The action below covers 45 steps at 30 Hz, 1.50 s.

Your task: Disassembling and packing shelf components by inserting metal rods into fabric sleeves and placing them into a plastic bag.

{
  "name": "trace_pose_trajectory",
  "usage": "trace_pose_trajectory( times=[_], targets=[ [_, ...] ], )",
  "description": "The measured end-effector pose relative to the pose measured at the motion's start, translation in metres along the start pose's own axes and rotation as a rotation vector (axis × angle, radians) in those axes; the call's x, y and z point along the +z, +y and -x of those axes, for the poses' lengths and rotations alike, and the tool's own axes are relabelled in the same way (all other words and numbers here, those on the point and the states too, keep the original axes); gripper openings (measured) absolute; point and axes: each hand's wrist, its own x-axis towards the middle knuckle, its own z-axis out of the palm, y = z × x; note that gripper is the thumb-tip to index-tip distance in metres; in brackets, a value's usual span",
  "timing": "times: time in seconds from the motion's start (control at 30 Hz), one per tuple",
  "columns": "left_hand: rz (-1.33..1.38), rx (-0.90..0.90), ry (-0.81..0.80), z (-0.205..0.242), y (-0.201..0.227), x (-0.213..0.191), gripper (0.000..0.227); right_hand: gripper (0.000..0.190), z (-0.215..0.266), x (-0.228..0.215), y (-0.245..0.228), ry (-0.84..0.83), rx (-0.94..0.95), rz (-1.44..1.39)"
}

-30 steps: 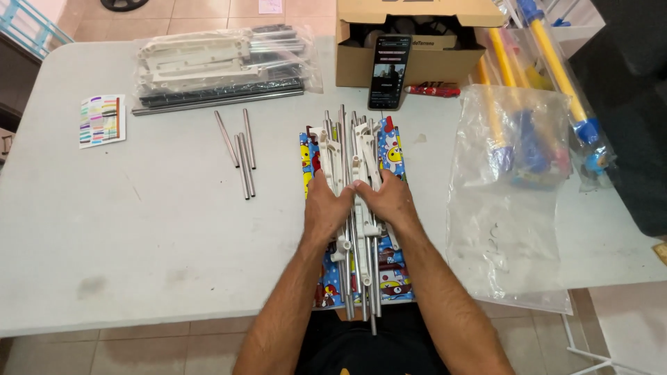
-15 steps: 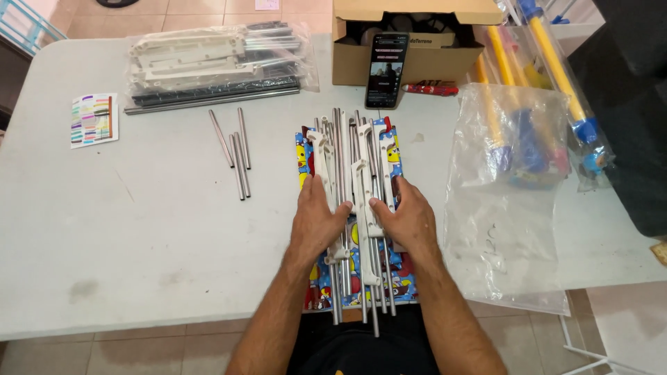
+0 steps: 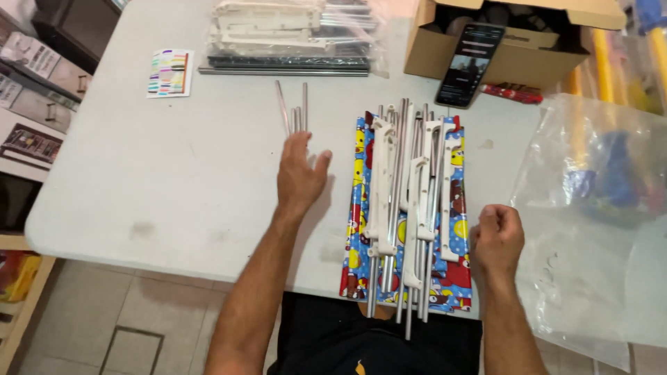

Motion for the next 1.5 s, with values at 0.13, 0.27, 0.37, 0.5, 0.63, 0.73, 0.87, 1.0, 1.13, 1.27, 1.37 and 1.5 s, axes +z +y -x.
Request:
trace_pose_trajectory(
  times=[0.13,0.27,0.37,0.5,0.63,0.73,0.87,1.0,1.13,1.27,1.37,1.5],
  targets=[
    [-0.188,-0.191,0.048,-0.064,-0.046,-0.006,0.058,0.013,-0.013,0.007,0.029,0.017,0.081,-0.167],
    [-0.406,-0.283,-0.162,-0.104,-0.061,0.004,0.071,0.012,-0.007,0.002,0.008,0.036,0.239,-0.209],
    [-0.428,-0.215,-0.147,-0.157,-0.089,0.021,0.064,0.012,-0.008,0.007,-0.007,0.029,0.33,-0.208],
    [-0.629,0.16,-0.089,-0.212,-0.157,0.04,0.048,0.013,-0.005,0.006,-0.004,0.044,0.299,-0.147],
    [-0.784,0.2,-0.218,-0.215,-0.146,0.025,0.035,0.019,-0.003,0.006,-0.003,0.08,0.333,-0.089],
    [-0.908,0.215,-0.186,-0.224,-0.147,0.023,0.047,0.02,-0.007,0.009,-0.004,0.09,0.336,-0.067],
    [-0.974,0.236,-0.26,-0.217,-0.145,0.015,0.024,0.02,0.0,0.002,-0.001,0.07,0.323,-0.066],
    [-0.911,0.358,-0.21,-0.239,-0.167,0.02,0.02,0.021,-0.003,0.006,0.005,0.057,0.296,-0.056],
    [-0.917,0.323,-0.272,-0.239,-0.133,0.001,0.027,0.021,-0.007,0.008,0.013,0.074,0.263,-0.039],
    [-0.927,0.294,-0.352,-0.231,-0.159,-0.003,0.022,0.015,-0.01,0.005,0.022,0.059,0.248,-0.095],
    [-0.891,0.444,-0.333,-0.242,-0.182,0.002,0.023,0.011,-0.01,0.006,0.029,0.108,0.169,-0.139],
    [-0.959,0.423,-0.43,-0.228,-0.183,-0.009,0.024,0.011,-0.007,0.008,0.02,0.105,0.102,-0.149]
  ],
)
